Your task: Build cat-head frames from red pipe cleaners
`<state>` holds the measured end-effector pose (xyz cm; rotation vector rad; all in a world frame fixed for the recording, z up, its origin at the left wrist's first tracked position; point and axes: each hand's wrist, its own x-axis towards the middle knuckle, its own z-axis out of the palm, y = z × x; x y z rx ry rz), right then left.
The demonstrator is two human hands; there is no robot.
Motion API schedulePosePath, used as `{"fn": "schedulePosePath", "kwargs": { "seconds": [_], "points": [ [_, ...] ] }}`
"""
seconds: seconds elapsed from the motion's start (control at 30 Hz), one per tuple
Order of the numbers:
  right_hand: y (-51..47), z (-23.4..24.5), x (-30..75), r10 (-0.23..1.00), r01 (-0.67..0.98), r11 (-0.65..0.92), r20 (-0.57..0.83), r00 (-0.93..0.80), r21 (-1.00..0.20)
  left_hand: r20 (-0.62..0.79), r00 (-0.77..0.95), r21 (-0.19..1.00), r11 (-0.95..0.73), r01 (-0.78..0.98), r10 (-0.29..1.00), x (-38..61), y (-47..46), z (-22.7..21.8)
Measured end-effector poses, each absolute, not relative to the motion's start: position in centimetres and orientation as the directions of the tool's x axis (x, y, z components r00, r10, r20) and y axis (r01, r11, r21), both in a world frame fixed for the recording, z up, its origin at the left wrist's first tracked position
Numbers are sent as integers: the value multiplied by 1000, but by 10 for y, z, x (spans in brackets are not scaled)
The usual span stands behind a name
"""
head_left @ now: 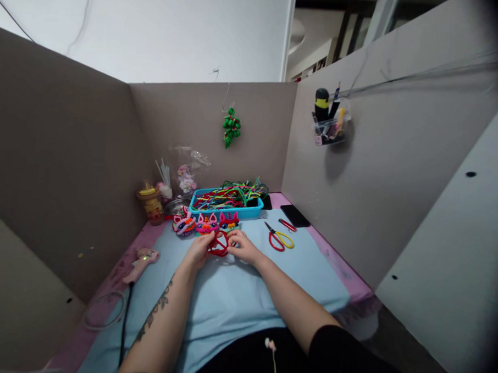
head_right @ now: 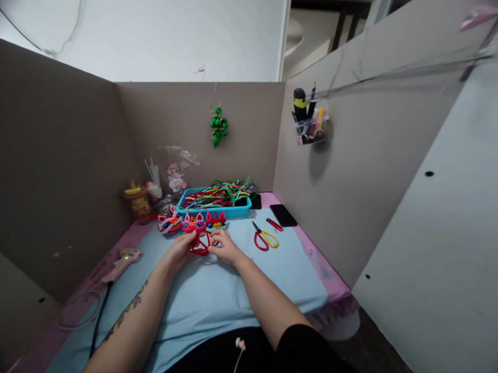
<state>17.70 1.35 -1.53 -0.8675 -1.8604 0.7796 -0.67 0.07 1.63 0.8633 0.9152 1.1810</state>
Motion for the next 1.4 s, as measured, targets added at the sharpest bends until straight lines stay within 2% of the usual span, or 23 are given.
{"fn": "schedulePosePath", "kwargs": {
  "seconds": [0.37,0.7,0.9,1.07,1.4],
  "points": [
    [18,-17,178,856,155,497,454,-247,-854,-135,197,897,204,-393,971,-7,-2,20],
    [24,-11,182,939,-133,341,344,1,-930,-105,182,845,184,-503,978,-23,4,16],
    [12,-2,177,950,-312,201,262,-169,-929,-108,211,837,204,-508,971,-25,6,14],
    [5,6,176,938,-485,99,245,-247,-869,-146,228,843,241,-480,963,-25,6,13],
    [4,9,177,949,-500,54,201,-244,-864,-167,235,858,258,-443,958,-23,2,17]
  ]
}}
